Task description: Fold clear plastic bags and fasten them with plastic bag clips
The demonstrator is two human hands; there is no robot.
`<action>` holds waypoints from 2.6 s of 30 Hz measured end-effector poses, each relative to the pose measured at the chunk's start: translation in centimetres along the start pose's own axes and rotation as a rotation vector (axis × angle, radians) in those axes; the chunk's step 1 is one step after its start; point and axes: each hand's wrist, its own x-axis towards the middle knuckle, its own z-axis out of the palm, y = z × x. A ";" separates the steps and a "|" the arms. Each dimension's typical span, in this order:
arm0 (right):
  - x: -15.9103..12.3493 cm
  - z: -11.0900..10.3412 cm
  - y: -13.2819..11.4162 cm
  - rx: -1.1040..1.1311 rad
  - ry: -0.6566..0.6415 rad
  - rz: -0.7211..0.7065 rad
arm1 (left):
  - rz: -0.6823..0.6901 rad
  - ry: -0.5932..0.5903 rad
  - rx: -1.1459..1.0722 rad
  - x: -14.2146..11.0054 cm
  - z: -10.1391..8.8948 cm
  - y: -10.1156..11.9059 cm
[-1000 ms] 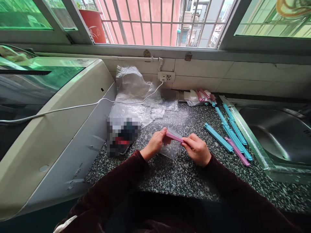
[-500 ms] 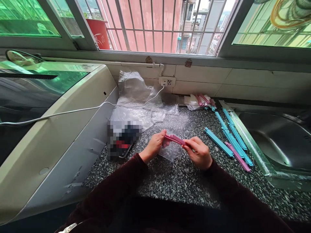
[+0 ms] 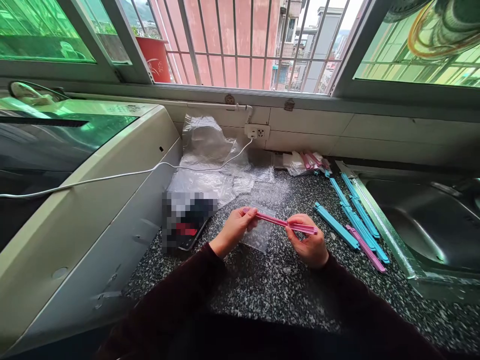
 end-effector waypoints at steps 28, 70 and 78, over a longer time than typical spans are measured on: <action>-0.2 -0.3 0.1 0.129 -0.030 0.217 | -0.004 -0.028 -0.107 -0.2 0.3 0.0; 0.0 -0.7 -0.4 -0.030 -0.087 0.074 | -0.063 -0.181 0.029 -0.4 0.3 -0.2; -0.4 -0.4 0.0 0.009 -0.101 0.094 | -0.058 -0.104 -0.101 -0.4 0.5 -0.3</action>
